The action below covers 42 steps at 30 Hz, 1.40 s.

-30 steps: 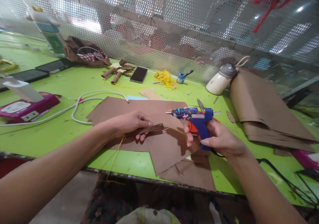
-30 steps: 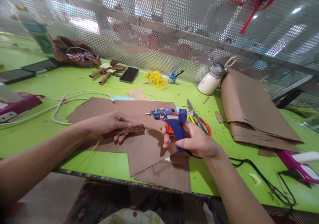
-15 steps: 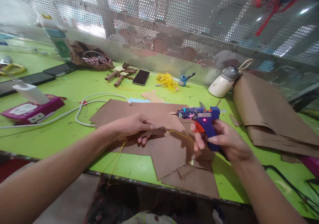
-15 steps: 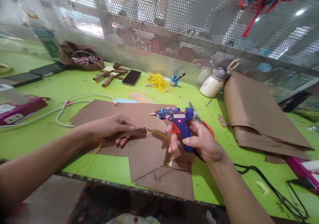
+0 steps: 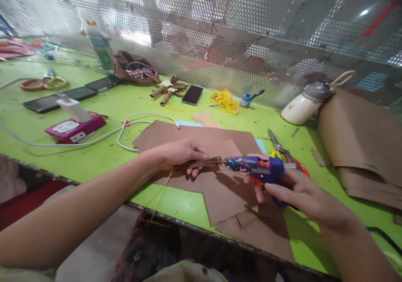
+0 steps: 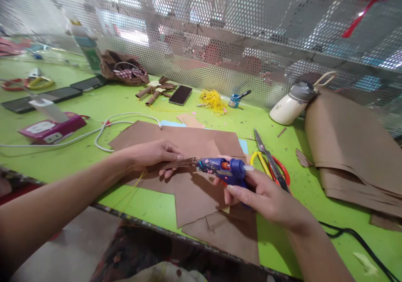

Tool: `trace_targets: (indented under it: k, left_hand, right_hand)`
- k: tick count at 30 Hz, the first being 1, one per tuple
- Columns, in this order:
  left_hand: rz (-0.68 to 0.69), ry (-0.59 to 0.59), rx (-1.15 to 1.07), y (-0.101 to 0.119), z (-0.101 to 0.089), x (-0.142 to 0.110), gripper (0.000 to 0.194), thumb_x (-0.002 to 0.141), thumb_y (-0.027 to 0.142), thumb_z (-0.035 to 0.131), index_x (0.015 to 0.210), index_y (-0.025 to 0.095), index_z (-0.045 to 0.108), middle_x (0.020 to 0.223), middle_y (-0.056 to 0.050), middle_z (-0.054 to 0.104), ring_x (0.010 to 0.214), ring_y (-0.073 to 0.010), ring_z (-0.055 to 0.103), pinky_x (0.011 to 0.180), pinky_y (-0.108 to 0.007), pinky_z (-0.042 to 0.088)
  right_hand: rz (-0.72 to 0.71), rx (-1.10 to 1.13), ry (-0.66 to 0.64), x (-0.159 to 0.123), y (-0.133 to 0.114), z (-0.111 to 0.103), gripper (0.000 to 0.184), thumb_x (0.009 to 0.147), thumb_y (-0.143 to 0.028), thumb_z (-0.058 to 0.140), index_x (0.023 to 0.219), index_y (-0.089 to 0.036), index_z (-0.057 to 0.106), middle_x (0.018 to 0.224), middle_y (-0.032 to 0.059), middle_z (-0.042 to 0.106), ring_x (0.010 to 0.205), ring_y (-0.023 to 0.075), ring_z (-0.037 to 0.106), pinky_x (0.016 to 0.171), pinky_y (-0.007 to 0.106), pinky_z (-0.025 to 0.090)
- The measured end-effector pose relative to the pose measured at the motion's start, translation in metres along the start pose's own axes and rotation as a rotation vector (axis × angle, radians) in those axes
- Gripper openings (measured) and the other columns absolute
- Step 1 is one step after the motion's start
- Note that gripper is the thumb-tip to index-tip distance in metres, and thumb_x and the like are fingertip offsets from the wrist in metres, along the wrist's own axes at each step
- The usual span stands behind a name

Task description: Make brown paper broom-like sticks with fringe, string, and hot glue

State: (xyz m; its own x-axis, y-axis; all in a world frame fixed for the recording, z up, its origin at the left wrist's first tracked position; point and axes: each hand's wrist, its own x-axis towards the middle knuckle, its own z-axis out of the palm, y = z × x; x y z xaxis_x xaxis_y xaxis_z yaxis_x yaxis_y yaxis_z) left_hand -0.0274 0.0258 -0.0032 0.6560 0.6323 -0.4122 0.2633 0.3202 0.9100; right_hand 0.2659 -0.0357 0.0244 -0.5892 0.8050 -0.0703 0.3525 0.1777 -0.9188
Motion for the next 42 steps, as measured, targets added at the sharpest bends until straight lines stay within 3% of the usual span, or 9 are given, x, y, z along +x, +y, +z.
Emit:
trace_targets:
  k: [8,16,23,29,35,42]
  left_hand:
    - [0.002,0.014,0.004,0.001,-0.001,0.000,0.028,0.085,0.037,0.056,0.081,0.011,0.067,0.047,0.000,0.058,0.038,-0.0075,0.046,0.039,-0.018,0.031]
    - [0.010,0.030,-0.016,0.004,0.002,-0.001,0.030,0.082,0.039,0.060,0.083,0.010,0.068,0.046,0.000,0.056,0.037,-0.0076,0.046,0.038,-0.019,0.032]
    - [-0.001,0.028,0.036,0.003,0.000,0.000,0.031,0.085,0.039,0.056,0.085,0.011,0.069,0.046,0.000,0.056,0.038,-0.0081,0.045,0.040,-0.019,0.034]
    - [0.013,0.008,0.057,0.000,-0.002,0.001,0.033,0.085,0.043,0.056,0.087,0.012,0.069,0.046,0.000,0.057,0.039,-0.0086,0.047,0.040,-0.020,0.034]
    - [0.008,0.009,0.062,0.003,0.001,-0.001,0.031,0.086,0.040,0.053,0.082,0.012,0.067,0.046,0.000,0.057,0.038,-0.0085,0.048,0.040,-0.020,0.032]
    - [0.009,0.016,0.091,0.005,0.002,-0.001,0.033,0.085,0.042,0.055,0.072,0.012,0.062,0.046,0.000,0.056,0.039,-0.0084,0.048,0.040,-0.019,0.033]
  right_hand:
    - [0.027,-0.164,0.004,-0.003,0.002,-0.006,0.026,0.090,-0.037,0.052,0.098,-0.018,0.068,0.094,0.0081,0.068,0.090,0.0200,0.062,0.081,0.030,0.051]
    - [0.036,-0.225,0.011,-0.003,0.005,-0.009,0.028,0.091,-0.039,0.050,0.096,-0.018,0.067,0.092,0.0083,0.067,0.089,0.0208,0.061,0.077,0.030,0.051]
    - [0.011,-0.219,0.123,-0.007,0.006,-0.007,0.024,0.091,-0.038,0.051,0.089,-0.019,0.064,0.087,0.0054,0.067,0.080,0.0182,0.061,0.071,0.026,0.051]
    - [-0.019,-0.276,0.177,-0.005,0.004,-0.004,0.025,0.091,-0.038,0.051,0.107,-0.021,0.062,0.100,0.0059,0.067,0.091,0.0207,0.061,0.079,0.029,0.051]
    - [-0.016,-0.307,0.165,-0.004,0.011,-0.005,0.026,0.091,-0.038,0.050,0.107,-0.020,0.061,0.103,0.0064,0.066,0.094,0.0211,0.060,0.077,0.027,0.051]
    - [-0.045,-0.386,0.200,-0.006,0.007,-0.003,0.021,0.092,-0.037,0.049,0.093,-0.020,0.061,0.086,0.0037,0.064,0.078,0.0170,0.058,0.067,0.025,0.050]
